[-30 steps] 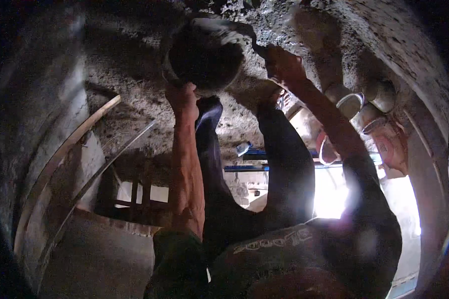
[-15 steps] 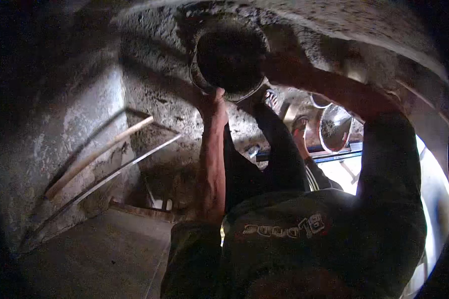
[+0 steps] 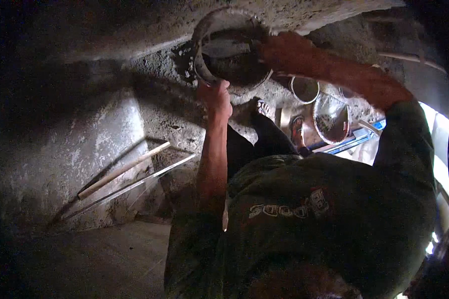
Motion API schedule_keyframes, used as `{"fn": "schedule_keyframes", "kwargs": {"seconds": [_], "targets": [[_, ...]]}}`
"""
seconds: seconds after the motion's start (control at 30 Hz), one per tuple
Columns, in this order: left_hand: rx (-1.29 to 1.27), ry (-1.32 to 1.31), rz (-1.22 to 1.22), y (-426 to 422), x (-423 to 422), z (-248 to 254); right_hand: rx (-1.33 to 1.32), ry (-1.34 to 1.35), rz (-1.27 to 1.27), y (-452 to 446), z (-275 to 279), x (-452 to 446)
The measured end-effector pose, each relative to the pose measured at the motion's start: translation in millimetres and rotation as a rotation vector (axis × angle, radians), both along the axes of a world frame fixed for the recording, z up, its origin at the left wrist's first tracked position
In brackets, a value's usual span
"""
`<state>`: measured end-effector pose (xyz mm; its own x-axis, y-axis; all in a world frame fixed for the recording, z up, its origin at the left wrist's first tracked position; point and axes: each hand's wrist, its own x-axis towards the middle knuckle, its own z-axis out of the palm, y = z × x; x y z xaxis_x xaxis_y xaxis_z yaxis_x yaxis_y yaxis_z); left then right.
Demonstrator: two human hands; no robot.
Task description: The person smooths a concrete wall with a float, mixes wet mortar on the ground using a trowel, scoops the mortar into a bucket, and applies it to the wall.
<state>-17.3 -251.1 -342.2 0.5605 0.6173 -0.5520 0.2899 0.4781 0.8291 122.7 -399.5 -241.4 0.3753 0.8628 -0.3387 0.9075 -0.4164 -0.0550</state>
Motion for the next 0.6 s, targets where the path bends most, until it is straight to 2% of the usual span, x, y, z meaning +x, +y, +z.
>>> {"fn": "schedule_keyframes", "kwargs": {"seconds": [0.1,0.17,0.23,0.3,0.43,0.5,0.6], "targets": [[0.09,0.059,-0.133,-11,0,8,0.008,0.101,0.055,-17,1,1],[0.081,0.04,-0.122,-15,-4,28,-0.199,0.004,0.001,-23,16,19],[0.039,0.057,-0.132,-22,-13,34,0.064,-0.133,-0.054,-39,21,29],[0.149,0.032,-0.123,-24,-11,24,0.209,-0.199,-0.054,-53,25,32],[0.27,-0.101,-0.271,-27,-12,41,0.024,0.041,-0.097,-60,5,4],[0.249,-0.038,-0.261,-34,-18,65,0.058,0.072,-0.109,-59,13,-9],[0.295,0.06,-0.23,-29,-22,50,0.131,0.057,-0.149,-63,33,-17]]}}
